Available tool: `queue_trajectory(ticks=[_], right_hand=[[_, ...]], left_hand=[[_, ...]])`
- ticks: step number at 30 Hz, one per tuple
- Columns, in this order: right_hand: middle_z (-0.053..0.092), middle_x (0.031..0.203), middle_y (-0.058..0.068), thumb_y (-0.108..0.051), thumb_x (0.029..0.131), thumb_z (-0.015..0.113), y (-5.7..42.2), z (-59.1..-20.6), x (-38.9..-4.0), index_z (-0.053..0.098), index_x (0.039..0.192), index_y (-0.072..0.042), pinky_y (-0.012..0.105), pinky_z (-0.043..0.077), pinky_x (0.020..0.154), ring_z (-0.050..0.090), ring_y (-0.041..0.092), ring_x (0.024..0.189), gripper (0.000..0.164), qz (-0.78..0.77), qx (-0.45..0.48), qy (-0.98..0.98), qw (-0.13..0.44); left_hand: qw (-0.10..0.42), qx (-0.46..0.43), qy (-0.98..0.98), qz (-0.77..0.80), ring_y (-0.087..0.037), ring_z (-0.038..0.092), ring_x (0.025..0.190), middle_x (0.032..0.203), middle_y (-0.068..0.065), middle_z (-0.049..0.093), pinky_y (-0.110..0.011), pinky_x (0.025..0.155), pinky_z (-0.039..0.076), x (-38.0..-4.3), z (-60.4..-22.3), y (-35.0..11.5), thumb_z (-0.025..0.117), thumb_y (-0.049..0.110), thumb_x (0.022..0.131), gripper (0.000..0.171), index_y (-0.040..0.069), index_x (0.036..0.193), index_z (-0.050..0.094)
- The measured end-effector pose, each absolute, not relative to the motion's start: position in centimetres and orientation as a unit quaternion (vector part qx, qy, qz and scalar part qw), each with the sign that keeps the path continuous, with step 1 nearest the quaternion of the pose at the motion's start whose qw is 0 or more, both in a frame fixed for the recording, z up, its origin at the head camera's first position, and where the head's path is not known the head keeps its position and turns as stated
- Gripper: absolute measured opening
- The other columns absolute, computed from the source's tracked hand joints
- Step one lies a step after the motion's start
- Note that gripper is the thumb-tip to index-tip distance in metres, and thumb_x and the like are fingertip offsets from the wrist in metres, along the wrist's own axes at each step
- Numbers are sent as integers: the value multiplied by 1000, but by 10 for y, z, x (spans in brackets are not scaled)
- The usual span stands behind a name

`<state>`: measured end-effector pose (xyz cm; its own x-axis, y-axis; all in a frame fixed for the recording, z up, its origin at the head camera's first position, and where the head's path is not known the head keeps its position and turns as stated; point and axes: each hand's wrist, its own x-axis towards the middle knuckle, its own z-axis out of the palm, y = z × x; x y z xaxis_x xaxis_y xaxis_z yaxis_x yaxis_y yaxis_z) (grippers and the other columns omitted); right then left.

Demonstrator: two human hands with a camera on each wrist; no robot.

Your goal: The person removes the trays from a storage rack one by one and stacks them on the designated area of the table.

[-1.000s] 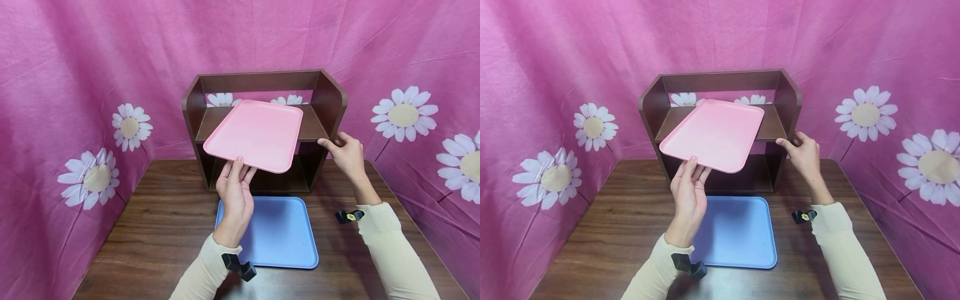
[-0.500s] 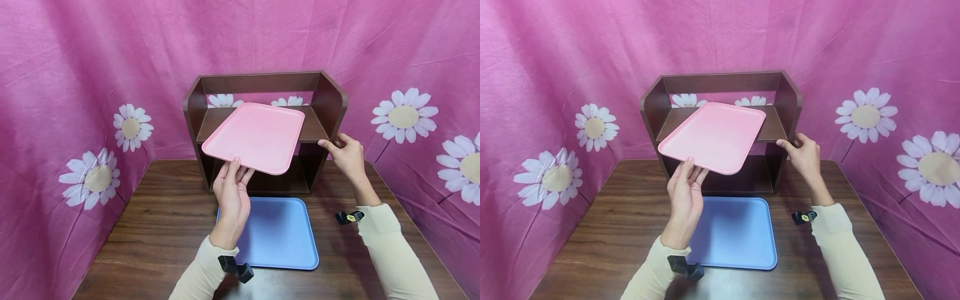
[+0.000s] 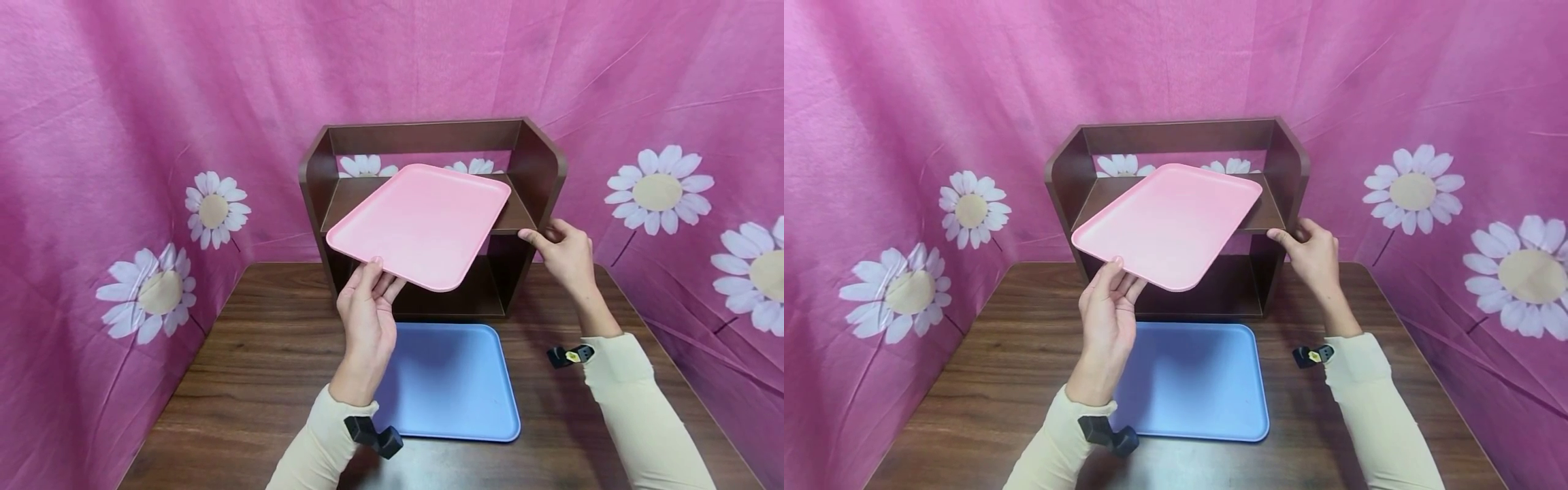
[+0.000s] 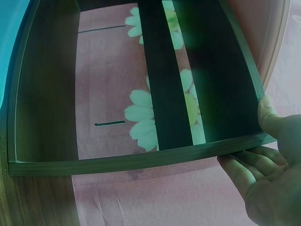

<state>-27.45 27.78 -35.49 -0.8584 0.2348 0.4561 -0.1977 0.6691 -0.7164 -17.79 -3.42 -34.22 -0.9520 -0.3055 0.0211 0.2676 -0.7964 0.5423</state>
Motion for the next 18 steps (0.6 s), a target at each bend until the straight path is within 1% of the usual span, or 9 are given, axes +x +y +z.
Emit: queue_trajectory(ticks=[3,7,11,14,18], right_hand=[[51,59,-29,-46,90,85,278,-354,-275,74,99,-8,22,32,52,40,-1,60,41,409,-9,-875,260],[54,63,-35,-46,91,85,278,-353,-274,77,107,-8,20,34,54,43,-1,63,42,412,-10,-875,256],[54,62,-35,-45,91,85,278,-353,-275,77,106,-8,20,33,52,42,-2,61,41,414,-9,-874,256],[53,60,-33,-45,91,85,278,-353,-275,76,104,-7,20,32,50,40,-4,58,41,415,-7,-873,256],[53,63,-41,-44,92,84,278,-352,-274,77,109,-5,19,34,50,43,-5,59,43,419,-6,-872,253]], left_hand=[[143,34,-286,-947,-16,79,77,79,-3,77,-37,77,69,-179,-342,-39,64,0,99,15,5,89,74],[129,26,-295,-946,-17,79,76,77,-2,77,-36,76,69,-181,-341,-46,62,0,99,19,6,85,73],[114,17,-305,-945,-17,79,77,79,-4,79,-35,75,69,-182,-341,-54,61,0,99,19,6,86,73],[105,13,-306,-946,-18,79,76,80,-5,80,-35,74,69,-184,-341,-60,63,0,98,17,6,87,74],[97,5,-306,-947,-17,78,74,79,-6,80,-35,72,69,-187,-339,-67,64,0,97,16,6,85,73]])
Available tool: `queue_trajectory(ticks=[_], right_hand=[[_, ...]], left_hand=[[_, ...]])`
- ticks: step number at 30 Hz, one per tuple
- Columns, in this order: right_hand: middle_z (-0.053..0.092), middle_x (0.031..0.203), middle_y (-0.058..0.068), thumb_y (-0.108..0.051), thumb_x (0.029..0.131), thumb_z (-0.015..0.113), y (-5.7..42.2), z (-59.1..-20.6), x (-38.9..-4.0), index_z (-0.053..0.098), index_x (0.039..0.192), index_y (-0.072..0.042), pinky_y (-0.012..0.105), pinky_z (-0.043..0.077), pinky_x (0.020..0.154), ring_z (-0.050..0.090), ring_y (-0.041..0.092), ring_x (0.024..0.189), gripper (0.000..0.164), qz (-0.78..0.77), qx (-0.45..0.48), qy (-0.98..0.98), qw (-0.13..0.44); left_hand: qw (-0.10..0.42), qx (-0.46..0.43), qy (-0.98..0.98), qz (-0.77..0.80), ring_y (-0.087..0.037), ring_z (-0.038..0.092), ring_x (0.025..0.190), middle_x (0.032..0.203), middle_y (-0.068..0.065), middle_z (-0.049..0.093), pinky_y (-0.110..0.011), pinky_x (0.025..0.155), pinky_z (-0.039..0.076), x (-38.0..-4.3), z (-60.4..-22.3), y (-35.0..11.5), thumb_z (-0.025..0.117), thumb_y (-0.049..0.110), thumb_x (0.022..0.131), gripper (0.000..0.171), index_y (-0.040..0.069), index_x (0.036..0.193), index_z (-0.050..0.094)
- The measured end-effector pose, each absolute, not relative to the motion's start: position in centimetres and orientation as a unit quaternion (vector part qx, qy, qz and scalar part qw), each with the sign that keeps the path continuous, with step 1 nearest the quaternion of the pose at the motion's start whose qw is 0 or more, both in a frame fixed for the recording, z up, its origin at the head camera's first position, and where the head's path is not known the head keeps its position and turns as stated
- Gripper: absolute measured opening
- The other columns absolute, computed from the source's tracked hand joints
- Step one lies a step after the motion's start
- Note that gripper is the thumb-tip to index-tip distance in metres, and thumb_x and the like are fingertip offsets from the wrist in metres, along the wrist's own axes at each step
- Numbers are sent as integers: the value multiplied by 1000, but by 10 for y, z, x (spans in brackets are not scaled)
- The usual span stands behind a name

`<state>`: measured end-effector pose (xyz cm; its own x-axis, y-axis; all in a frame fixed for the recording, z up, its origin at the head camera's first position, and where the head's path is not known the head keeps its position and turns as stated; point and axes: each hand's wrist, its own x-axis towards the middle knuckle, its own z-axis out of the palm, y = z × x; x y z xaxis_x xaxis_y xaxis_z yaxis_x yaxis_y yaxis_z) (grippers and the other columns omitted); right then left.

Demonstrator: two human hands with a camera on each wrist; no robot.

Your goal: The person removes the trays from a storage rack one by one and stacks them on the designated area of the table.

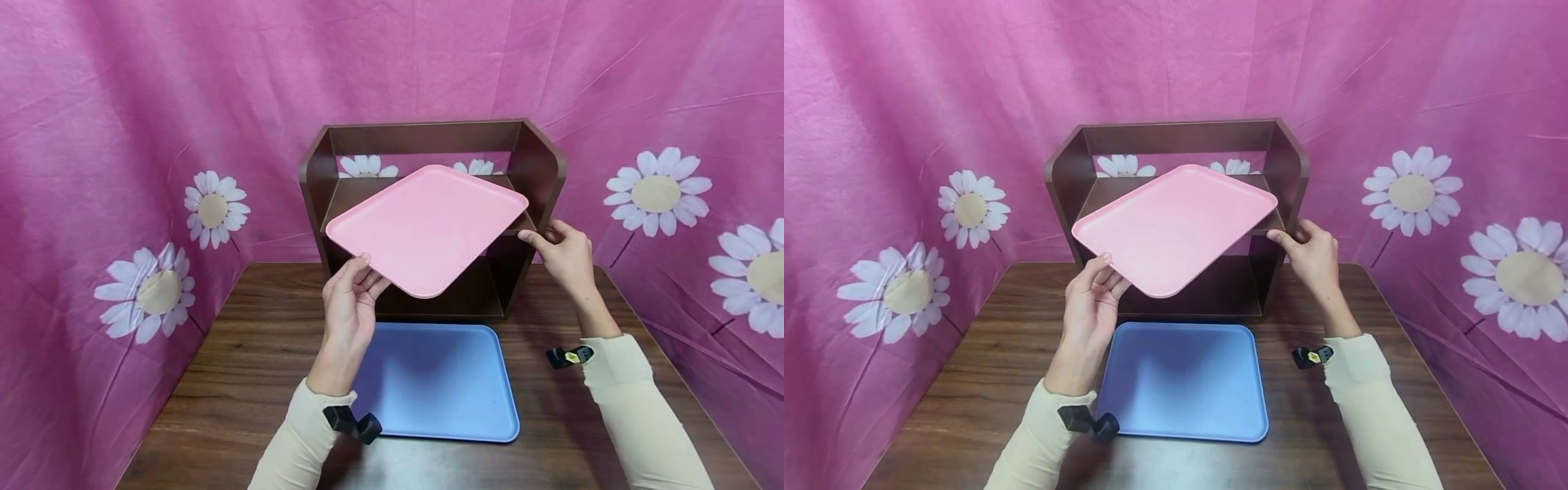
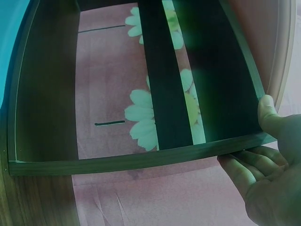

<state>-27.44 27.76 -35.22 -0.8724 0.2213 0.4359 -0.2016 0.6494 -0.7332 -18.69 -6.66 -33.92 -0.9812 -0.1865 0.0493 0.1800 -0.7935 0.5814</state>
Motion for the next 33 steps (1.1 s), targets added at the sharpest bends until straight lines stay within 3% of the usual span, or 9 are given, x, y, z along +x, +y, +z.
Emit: queue_trajectory(ticks=[4,9,15,21,25,29,33], right_hand=[[53,66,-46,-44,92,84,277,-351,-273,77,113,-4,19,35,51,45,-5,61,46,425,-6,-870,249],[53,66,-44,-45,92,85,278,-351,-272,77,113,-5,19,35,53,45,-4,64,46,424,-8,-871,249],[52,62,-33,-42,91,85,278,-351,-272,76,107,-6,20,33,54,42,-2,62,41,416,-6,-872,257],[48,59,-24,-41,91,86,278,-352,-273,73,98,-6,22,31,53,40,0,60,38,406,-7,-875,265],[42,57,-18,-40,90,87,278,-353,-274,67,90,-7,24,29,52,37,2,59,38,399,-7,-876,269],[39,58,-18,-40,90,86,278,-353,-275,61,85,-7,26,28,55,36,4,62,42,395,-10,-878,270],[44,61,-29,-40,92,85,278,-353,-274,67,91,-4,22,34,64,43,5,70,40,395,-12,-879,267]], left_hand=[[86,-8,-313,-946,-17,77,74,81,-7,79,-34,72,68,-190,-340,-73,63,-1,97,17,4,84,73],[73,-21,-320,-944,-17,77,74,80,-6,79,-33,71,68,-193,-341,-81,59,-2,98,23,5,82,74],[66,-38,-335,-939,-14,76,72,79,-4,79,-30,68,67,-195,-338,-92,54,-1,100,26,5,83,73],[63,-40,-336,-939,-16,77,72,77,-5,79,-30,66,66,-197,-336,-103,65,0,96,15,3,83,73],[58,-40,-345,-936,-14,76,71,75,-4,78,-28,65,66,-198,-336,-109,57,-1,99,22,4,84,73],[48,-41,-356,-932,-12,75,70,75,-3,78,-26,63,64,-201,-337,-115,46,-2,103,33,5,85,73],[37,-47,-355,-933,-11,75,70,73,-3,78,-25,62,63,-204,-337,-120,50,-1,102,30,5,84,73]])
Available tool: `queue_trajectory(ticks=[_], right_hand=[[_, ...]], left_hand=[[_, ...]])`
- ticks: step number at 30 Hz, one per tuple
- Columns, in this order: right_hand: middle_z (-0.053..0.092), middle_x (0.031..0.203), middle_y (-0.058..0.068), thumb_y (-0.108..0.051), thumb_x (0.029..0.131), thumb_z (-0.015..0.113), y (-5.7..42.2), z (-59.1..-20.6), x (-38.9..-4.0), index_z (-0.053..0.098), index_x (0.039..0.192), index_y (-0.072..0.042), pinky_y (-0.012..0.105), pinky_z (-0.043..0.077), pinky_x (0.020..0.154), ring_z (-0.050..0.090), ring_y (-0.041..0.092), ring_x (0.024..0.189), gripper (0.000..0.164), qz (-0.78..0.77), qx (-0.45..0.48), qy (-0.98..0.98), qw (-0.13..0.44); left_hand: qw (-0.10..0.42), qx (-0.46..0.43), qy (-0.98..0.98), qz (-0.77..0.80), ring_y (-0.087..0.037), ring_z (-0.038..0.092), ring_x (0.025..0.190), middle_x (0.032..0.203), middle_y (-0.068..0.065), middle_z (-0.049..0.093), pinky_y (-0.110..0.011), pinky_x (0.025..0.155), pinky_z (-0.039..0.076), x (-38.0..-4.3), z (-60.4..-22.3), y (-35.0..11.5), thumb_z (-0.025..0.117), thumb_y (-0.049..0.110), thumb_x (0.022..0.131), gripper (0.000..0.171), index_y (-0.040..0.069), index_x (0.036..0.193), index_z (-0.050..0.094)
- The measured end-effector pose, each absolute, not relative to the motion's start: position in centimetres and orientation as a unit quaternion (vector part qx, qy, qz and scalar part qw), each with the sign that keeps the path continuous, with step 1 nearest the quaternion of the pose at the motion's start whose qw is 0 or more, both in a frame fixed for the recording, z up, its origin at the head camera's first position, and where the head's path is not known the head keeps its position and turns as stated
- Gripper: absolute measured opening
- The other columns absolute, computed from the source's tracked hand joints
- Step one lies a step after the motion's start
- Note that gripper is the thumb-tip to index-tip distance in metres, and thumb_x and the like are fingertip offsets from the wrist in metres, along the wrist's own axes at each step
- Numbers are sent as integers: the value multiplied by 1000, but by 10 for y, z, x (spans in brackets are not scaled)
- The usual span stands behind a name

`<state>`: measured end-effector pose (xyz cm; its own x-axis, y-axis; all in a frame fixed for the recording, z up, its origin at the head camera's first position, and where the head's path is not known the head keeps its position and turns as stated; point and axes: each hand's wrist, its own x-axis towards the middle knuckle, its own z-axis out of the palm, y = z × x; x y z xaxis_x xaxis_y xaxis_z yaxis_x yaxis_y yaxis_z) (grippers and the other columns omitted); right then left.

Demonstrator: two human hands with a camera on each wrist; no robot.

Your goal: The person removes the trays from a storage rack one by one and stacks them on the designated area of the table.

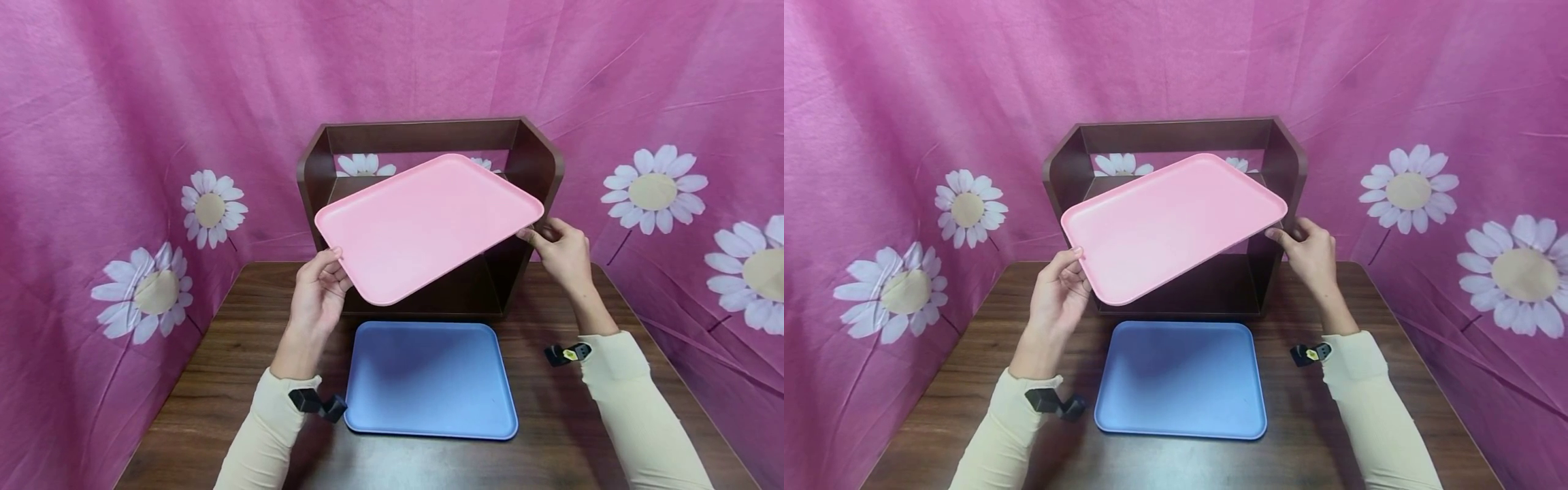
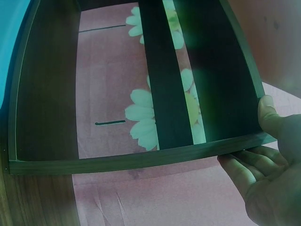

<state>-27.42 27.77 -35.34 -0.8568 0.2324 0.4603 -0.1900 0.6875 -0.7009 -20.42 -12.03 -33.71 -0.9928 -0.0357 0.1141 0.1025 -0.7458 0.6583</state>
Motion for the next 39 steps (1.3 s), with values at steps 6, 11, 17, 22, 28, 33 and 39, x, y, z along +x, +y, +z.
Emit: queue_trajectory(ticks=[6,11,17,22,28,33,39], right_hand=[[51,67,-48,-37,95,81,276,-352,-275,78,108,-7,16,41,74,52,-11,77,32,407,-17,-875,263],[48,57,-34,-29,94,76,275,-352,-275,69,90,-8,22,39,64,48,0,66,22,402,-24,-874,273],[43,54,-32,-18,91,73,276,-353,-276,71,88,-5,23,36,59,44,3,59,13,388,-22,-875,290],[56,59,-8,-9,90,66,276,-354,-276,66,85,-1,28,36,58,49,19,63,9,372,-17,-877,304],[69,88,29,-4,90,62,277,-355,-274,73,109,3,34,42,68,58,40,79,23,373,1,-875,308],[68,84,28,-6,87,63,279,-357,-276,72,105,4,23,37,63,55,32,72,23,365,26,-871,328],[61,69,16,-4,86,60,281,-358,-277,67,93,2,19,33,57,48,26,64,11,362,38,-871,330]], left_hand=[[14,-62,-351,-934,-11,76,69,74,-5,78,-24,63,63,-208,-336,-129,57,1,100,21,5,85,72],[-6,-70,-351,-934,-11,76,68,75,-4,78,-23,63,63,-211,-336,-136,47,1,104,30,5,88,71],[-21,-79,-336,-938,-10,73,63,72,-4,76,-23,63,63,-216,-338,-144,67,2,97,14,5,83,71],[-29,-80,-328,-941,-8,71,61,72,-4,76,-22,62,63,-216,-338,-148,55,-2,101,26,4,83,72],[-37,-81,-336,-938,-9,73,64,73,-5,76,-21,64,63,-217,-337,-152,47,-3,103,32,4,85,72],[-42,-76,-335,-938,-8,73,65,73,-4,76,-20,64,63,-217,-338,-154,49,-3,102,30,5,85,72],[-50,-74,-325,-941,-4,68,61,72,-2,73,-16,61,60,-220,-341,-158,54,-5,99,26,4,83,72]])
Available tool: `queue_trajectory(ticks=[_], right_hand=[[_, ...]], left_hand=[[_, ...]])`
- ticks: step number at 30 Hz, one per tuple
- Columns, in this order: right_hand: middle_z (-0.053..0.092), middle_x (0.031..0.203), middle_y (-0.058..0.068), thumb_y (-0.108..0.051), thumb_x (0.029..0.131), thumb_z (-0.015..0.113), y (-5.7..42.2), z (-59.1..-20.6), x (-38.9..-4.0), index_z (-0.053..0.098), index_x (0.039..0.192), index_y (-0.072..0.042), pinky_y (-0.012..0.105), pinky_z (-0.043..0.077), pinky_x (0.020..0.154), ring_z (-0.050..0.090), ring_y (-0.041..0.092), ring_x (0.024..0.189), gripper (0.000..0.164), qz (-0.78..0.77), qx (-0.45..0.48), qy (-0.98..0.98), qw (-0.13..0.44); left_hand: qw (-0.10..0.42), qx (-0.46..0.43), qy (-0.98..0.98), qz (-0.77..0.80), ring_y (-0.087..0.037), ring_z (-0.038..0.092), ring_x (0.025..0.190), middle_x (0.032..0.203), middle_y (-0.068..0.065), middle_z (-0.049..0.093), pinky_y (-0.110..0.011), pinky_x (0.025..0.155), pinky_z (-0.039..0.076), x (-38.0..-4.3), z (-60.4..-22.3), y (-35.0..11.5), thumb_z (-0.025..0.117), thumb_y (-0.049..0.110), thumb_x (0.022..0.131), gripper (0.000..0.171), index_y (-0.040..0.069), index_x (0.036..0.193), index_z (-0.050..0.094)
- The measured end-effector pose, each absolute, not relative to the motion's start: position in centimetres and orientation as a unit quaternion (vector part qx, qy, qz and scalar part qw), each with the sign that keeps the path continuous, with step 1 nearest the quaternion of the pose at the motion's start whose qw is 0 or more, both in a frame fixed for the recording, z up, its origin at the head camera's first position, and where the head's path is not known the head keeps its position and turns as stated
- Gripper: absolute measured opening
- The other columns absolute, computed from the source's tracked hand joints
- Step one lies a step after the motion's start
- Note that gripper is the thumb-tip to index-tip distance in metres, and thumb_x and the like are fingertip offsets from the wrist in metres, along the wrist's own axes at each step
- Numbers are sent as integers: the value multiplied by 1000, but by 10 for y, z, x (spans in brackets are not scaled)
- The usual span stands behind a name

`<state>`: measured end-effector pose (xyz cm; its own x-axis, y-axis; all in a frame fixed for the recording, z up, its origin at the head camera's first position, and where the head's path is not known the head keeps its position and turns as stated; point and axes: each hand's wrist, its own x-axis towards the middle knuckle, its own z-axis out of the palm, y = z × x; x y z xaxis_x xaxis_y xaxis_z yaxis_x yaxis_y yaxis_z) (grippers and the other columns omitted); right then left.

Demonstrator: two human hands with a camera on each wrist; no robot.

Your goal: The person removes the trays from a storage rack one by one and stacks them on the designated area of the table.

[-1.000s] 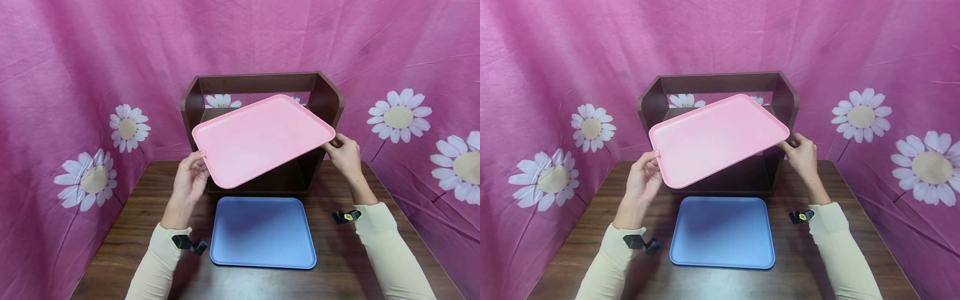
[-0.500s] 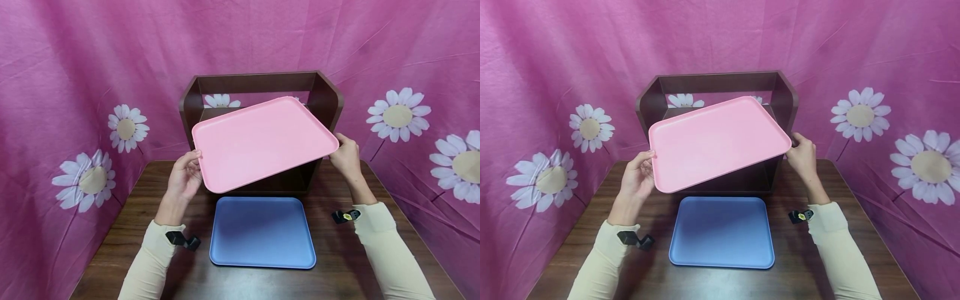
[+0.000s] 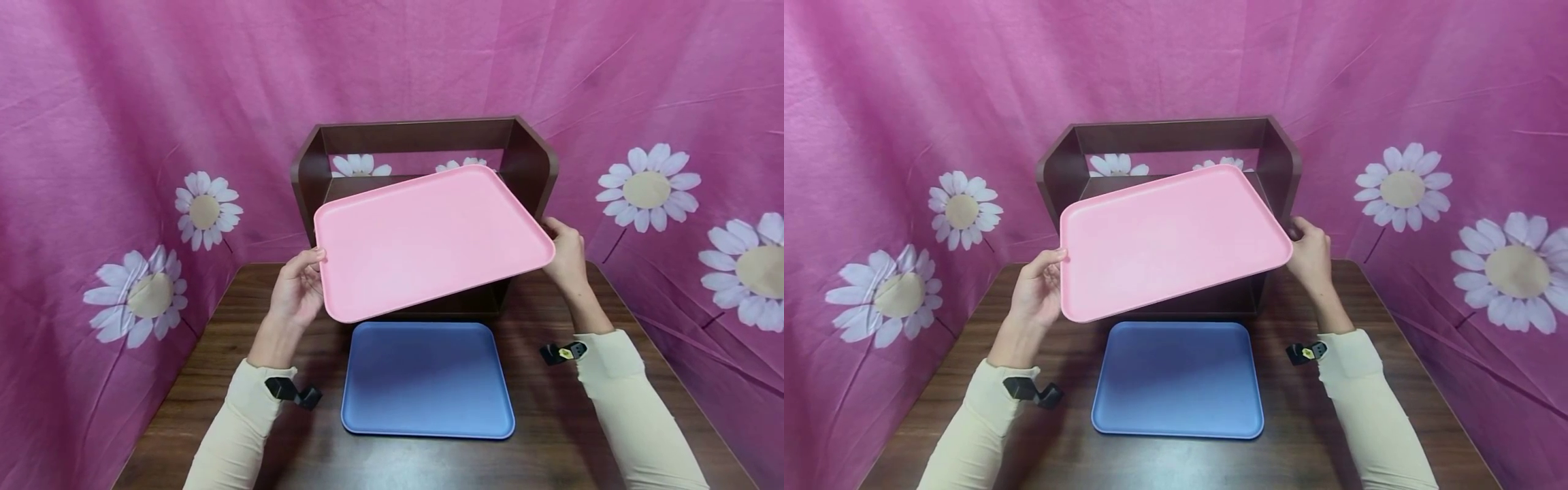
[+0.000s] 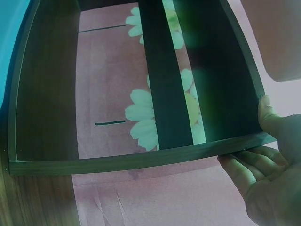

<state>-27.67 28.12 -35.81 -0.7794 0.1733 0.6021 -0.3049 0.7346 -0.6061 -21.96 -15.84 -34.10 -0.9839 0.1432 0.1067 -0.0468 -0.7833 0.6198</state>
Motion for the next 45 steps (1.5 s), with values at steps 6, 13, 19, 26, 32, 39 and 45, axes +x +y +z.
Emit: queue_trajectory(ticks=[6,13,19,26,32,39,45], right_hand=[[50,62,-6,-2,91,59,281,-356,-278,65,87,0,20,33,58,46,20,64,8,365,33,-873,322],[72,83,21,-8,90,70,282,-354,-276,74,102,3,12,36,64,43,-11,65,17,386,11,-872,302],[46,56,-21,-21,92,71,280,-353,-277,64,82,-2,24,34,57,43,9,60,23,378,-6,-879,289],[43,57,-23,-24,93,73,278,-353,-276,64,80,-6,24,35,59,44,11,61,25,379,-5,-876,296],[39,56,-20,-31,94,77,277,-353,-276,57,77,-5,28,31,56,39,11,61,37,382,-4,-876,294],[45,54,-23,-37,95,80,276,-351,-275,62,82,-7,25,33,55,45,5,57,38,385,-6,-880,279],[45,51,-27,-37,94,82,276,-353,-275,62,82,-7,23,35,53,47,-4,52,38,393,-4,-877,277]], left_hand=[[52,68,326,942,0,61,55,69,-1,71,-9,54,52,-219,-342,-163,60,-7,97,25,5,77,70],[76,72,329,938,2,62,53,67,1,72,-8,53,51,-220,-345,-167,57,-5,99,28,6,77,70],[88,77,347,930,1,64,54,64,3,71,-9,54,54,-219,-349,-170,54,-3,101,32,8,76,71],[113,109,349,924,-5,72,61,68,1,74,-16,60,60,-214,-352,-174,49,-1,104,35,8,79,72],[135,126,329,926,-6,73,63,70,-1,75,-17,62,62,-212,-357,-179,45,-2,106,37,6,81,72],[147,133,324,925,-7,74,65,73,-1,75,-17,62,62,-208,-364,-181,39,-4,106,43,4,81,73],[171,160,323,917,-8,76,68,75,-2,76,-18,65,63,-207,-371,-183,38,-4,106,41,4,85,73]])
